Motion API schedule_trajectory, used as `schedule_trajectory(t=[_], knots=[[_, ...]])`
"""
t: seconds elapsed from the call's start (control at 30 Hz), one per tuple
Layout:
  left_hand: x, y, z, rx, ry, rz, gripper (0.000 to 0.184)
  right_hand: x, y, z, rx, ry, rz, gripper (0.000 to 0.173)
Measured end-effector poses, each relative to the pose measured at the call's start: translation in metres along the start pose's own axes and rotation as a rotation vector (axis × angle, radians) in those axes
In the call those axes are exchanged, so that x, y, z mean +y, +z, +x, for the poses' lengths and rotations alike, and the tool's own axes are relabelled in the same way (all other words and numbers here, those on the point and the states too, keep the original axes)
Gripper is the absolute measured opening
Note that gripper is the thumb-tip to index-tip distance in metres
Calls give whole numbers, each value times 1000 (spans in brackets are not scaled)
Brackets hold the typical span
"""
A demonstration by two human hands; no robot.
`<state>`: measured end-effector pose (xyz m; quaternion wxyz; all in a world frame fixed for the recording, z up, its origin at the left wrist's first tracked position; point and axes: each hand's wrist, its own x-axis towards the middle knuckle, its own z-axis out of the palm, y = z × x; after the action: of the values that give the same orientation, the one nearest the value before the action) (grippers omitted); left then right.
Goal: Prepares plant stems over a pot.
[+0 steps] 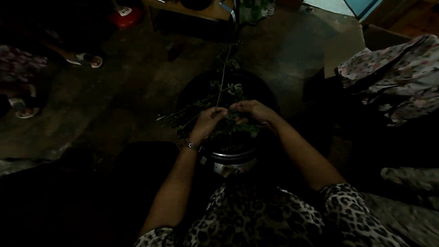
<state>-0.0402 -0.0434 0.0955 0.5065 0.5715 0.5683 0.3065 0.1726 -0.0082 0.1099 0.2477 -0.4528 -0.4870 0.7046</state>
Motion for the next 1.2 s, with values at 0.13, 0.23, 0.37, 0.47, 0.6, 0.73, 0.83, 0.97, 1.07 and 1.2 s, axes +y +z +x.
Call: schedule_trajectory(t=[0.13,0.23,0.37,0.47,0.6,0.73,0.83,0.97,1.07,1.2], knots=[[-8,8,5,-53,79,-106,34,-2,5,-1,11,-31,-195,44],[-10,10,7,-77,123,-111,38,2,6,2,21,-40,-211,52],[-12,13,8,-49,175,-82,24,5,5,6,13,-52,-196,50],[-13,12,9,-18,184,-35,9,2,5,2,-13,-61,-214,34],[-17,10,12,15,188,-7,8,4,2,2,-2,-83,-221,26],[-14,12,10,25,155,-58,6,3,6,2,66,-82,-247,14],[-7,9,3,42,63,-75,10,1,3,1,85,-119,-347,13],[-4,6,4,60,11,-52,7,-3,-6,-1,110,-118,-341,11],[-3,7,4,24,6,5,11,-5,-8,-3,110,-115,-329,10],[-2,10,3,-54,20,-65,24,-2,-5,-1,63,-139,-396,14]])
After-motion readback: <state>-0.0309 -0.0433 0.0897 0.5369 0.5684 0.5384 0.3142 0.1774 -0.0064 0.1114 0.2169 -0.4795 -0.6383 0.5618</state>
